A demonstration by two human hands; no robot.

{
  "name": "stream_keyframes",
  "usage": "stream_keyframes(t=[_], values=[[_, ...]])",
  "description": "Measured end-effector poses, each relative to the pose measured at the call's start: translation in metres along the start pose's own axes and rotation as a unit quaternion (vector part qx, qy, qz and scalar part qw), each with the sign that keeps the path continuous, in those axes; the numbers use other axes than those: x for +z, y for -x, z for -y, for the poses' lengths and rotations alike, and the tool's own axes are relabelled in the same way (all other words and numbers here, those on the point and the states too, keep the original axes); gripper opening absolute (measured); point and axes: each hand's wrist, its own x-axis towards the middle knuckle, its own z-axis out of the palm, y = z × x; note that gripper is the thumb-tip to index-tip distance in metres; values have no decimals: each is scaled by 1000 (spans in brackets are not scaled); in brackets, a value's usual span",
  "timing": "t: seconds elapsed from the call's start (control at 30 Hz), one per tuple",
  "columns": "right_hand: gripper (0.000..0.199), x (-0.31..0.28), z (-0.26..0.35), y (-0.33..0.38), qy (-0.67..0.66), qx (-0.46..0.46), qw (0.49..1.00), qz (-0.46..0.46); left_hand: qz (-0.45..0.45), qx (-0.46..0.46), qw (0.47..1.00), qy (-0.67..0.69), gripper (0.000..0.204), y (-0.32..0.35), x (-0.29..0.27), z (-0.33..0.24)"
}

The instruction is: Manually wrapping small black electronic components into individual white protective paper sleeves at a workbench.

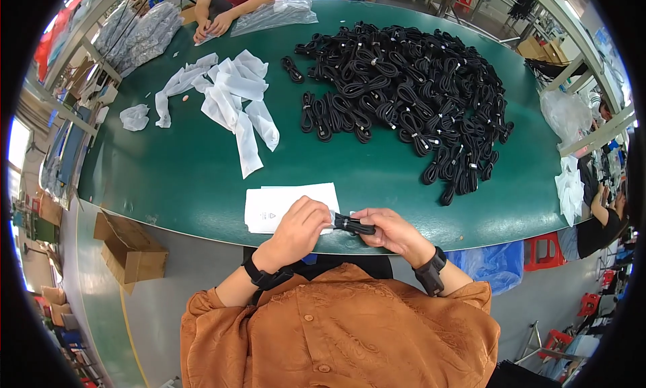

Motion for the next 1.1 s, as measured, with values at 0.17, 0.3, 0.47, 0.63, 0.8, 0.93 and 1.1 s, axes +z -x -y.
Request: stream_keyframes(t=[0.17, 0.3, 0.47, 0.63, 0.8, 0.93, 1.1], values=[[35, 7, -3, -4, 82, -174, 981, -4, -32, -36, 999, 8, 14, -8, -8, -2], [40, 2, 35, -14, 432, -403, 807, 7, -49, -104, 992, 50, 12, -20, -21, -3], [40, 25, 55, -27, 340, -419, 841, -47, -43, -168, 974, 149, 8, -27, -34, -5], [40, 29, 66, -43, 234, -382, 885, -128, -130, -211, 905, 345, 7, -34, -54, 19], [36, -27, 67, -110, 490, -355, 739, -296, -272, -213, 929, 136, 17, -66, -99, 38], [32, -63, 41, -144, 633, -344, 639, -269, -116, -144, 983, 3, 25, -36, -69, 17], [27, -59, 36, -147, 640, -239, 675, -279, 8, -72, 996, -43, 18, 7, -7, 7]])
